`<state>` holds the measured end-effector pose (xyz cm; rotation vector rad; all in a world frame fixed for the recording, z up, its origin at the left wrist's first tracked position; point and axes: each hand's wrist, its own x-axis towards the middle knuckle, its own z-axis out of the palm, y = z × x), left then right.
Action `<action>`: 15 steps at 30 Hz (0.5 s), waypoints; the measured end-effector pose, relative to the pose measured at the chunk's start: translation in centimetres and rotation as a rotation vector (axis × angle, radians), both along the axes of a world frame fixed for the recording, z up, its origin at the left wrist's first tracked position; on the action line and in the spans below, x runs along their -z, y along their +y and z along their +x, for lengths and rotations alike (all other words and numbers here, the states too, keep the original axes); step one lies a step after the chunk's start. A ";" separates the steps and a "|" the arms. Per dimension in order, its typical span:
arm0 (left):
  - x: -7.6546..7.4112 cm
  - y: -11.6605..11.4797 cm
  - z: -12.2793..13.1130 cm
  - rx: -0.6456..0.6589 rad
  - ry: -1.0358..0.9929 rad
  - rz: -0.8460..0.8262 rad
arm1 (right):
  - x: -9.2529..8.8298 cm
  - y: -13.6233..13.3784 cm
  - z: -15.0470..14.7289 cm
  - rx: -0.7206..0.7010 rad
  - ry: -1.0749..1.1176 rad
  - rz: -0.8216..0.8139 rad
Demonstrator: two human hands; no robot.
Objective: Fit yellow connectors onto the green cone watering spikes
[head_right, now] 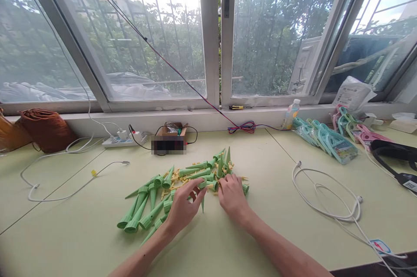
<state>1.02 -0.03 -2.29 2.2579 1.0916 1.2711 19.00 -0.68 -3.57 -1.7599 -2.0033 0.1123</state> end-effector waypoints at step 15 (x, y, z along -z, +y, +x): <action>-0.1 0.1 0.0 0.005 -0.013 0.000 | -0.2 0.1 0.3 -0.090 0.219 0.118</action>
